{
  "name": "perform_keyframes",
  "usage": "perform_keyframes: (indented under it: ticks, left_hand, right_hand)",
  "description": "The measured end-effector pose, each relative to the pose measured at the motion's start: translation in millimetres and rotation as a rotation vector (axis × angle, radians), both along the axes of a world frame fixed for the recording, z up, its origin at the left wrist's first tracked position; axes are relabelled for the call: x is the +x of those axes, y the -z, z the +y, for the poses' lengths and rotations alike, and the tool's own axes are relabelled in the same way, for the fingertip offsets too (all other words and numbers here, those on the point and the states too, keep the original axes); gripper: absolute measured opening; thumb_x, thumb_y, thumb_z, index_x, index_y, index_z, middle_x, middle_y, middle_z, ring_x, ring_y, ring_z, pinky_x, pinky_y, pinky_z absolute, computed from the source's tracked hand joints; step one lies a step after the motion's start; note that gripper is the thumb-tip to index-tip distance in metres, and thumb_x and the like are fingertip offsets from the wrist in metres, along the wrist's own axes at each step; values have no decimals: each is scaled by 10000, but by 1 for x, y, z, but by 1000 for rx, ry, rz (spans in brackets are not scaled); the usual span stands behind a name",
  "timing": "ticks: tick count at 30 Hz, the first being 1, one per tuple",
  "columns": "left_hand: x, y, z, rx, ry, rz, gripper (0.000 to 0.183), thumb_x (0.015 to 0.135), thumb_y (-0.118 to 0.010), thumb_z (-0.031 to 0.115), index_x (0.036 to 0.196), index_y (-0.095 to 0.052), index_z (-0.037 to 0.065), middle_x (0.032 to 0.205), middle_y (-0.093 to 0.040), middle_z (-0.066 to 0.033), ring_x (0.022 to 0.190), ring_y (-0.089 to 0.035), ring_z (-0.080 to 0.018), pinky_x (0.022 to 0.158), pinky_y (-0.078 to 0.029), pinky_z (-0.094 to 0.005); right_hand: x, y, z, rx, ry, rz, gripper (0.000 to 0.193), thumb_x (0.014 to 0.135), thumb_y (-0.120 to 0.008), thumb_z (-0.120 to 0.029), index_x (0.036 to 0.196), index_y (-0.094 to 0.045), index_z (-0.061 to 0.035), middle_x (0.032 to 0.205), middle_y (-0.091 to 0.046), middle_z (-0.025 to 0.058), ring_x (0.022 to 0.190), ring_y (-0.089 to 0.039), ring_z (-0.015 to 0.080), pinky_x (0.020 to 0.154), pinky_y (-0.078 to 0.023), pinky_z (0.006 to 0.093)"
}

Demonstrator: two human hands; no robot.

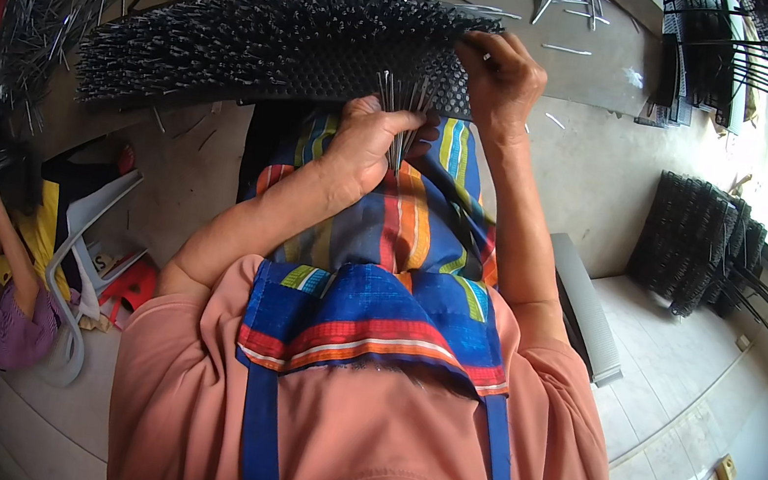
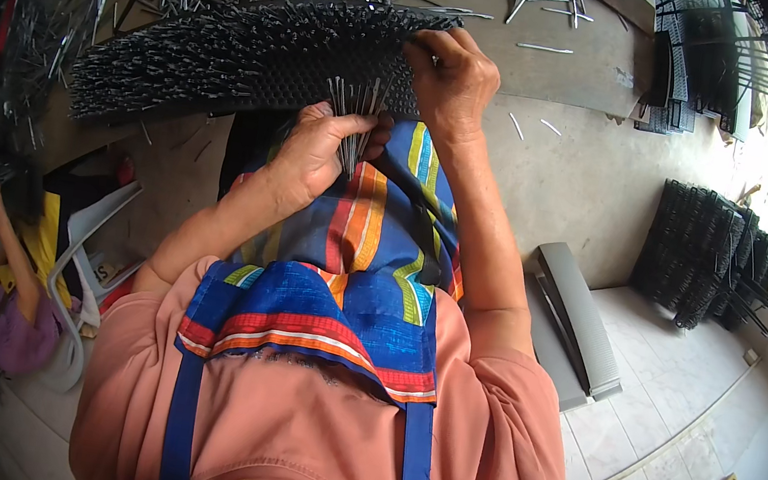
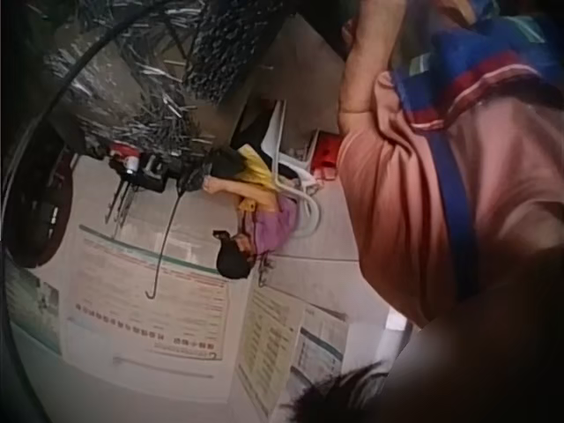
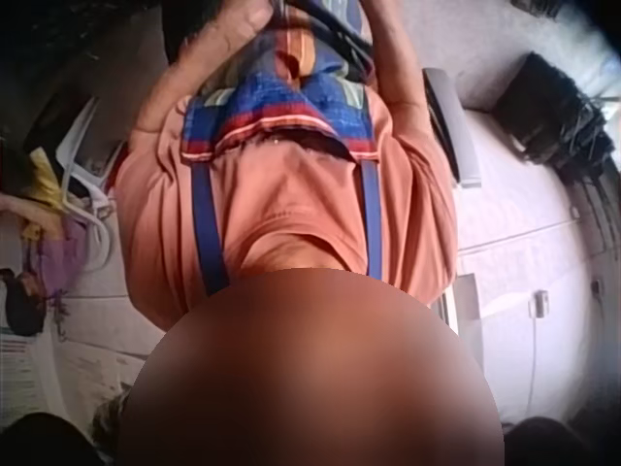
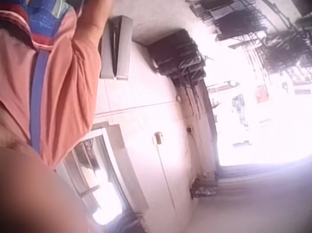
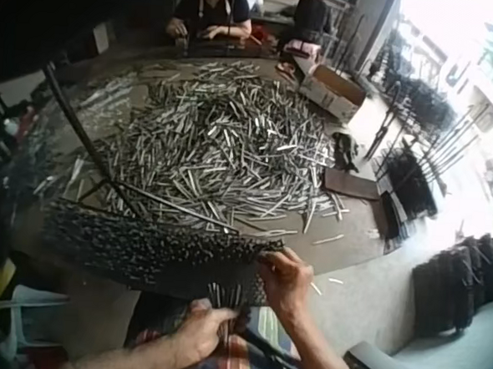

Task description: Manually inserting and weaving metal wires into a mesh frame to assemble a product.

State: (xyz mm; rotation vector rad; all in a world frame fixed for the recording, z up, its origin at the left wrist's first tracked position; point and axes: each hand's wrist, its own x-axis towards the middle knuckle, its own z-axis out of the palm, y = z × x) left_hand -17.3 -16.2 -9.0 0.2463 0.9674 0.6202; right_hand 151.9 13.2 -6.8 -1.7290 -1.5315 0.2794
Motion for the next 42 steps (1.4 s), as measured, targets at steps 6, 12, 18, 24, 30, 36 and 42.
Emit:
perform_keyframes:
  ticks: [6,12,18,24,30,36,42]
  left_hand:
    - [-2,6,1,-3,-23,-35,129,830,-613,-27,925,-671,38,841,-715,-86,703,-694,-181,595,-554,-289]
    - [-1,2,9,-23,-85,-127,163,821,-617,-59,956,-669,16,852,-711,-104,715,-701,-199,617,-579,-305]
    - [0,-1,4,15,12,-109,161,842,-607,-39,981,-664,16,867,-707,-114,739,-705,-221,635,-585,-327]
    - [-16,1,-9,-33,155,95,206,888,-536,19,1069,-634,10,888,-695,-131,778,-696,-221,695,-580,-355]
    - [-24,0,-21,23,380,24,246,852,-483,-37,1073,-588,-11,895,-684,-138,780,-688,-203,720,-571,-317]
    - [-20,0,-16,71,247,9,215,876,-532,-22,1079,-601,0,914,-691,-128,780,-685,-192,693,-566,-294]
    - [-17,6,-7,61,127,-9,223,872,-554,-34,1084,-611,1,933,-696,-129,785,-688,-202,694,-561,-297]
  right_hand:
    - [2,4,4,123,-102,-36,113,752,-736,-40,864,-724,-44,708,-630,67,605,-606,121,551,-457,277]
    - [-4,-16,-4,-376,-48,366,74,791,-724,-67,815,-703,-1,647,-617,20,630,-598,101,562,-466,285]
    - [-3,-6,-24,-551,-78,1033,72,787,-733,-71,769,-688,-17,593,-569,-32,509,-471,47,458,-342,228]
    - [16,-8,-15,71,178,894,67,788,-728,-1,841,-687,-1,671,-597,-6,548,-461,40,495,-335,192]
    - [21,8,-2,221,14,374,98,751,-730,74,814,-679,19,784,-638,-4,642,-533,50,580,-425,185]
    - [9,8,-2,164,64,145,105,745,-748,33,833,-705,-6,751,-652,29,610,-564,67,550,-435,210]
    - [13,10,-3,101,23,-68,104,770,-751,-60,857,-711,-18,718,-652,67,619,-599,97,555,-458,260]
